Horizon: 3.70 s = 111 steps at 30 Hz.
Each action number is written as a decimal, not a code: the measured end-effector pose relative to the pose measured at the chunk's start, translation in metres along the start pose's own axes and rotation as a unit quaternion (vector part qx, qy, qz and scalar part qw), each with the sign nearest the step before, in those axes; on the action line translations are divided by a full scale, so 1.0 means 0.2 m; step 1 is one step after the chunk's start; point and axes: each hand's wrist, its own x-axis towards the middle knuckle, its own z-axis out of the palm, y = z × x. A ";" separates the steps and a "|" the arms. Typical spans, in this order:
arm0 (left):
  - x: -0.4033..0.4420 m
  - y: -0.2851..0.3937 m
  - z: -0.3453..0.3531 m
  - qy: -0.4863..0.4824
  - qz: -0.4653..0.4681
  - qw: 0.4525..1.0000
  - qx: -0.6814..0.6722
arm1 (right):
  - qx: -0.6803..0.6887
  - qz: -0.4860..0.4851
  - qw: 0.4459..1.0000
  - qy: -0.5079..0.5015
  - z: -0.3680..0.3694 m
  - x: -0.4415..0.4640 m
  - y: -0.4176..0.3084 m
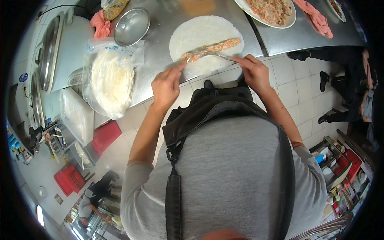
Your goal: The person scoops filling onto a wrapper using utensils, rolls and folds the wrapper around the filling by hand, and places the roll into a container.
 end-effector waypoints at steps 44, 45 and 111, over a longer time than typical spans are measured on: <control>-0.18 -0.04 -0.42 -0.026 -0.071 0.995 0.065 | 0.047 -0.051 0.997 -0.038 0.07 -0.05 -0.08; -0.17 -0.03 -0.44 -0.022 -0.117 0.993 0.011 | 0.069 -0.058 0.995 -0.031 0.08 -0.05 -0.09; 0.03 0.15 0.07 0.023 0.002 0.998 -0.058 | 0.051 0.026 0.998 -0.016 -0.08 -0.05 0.09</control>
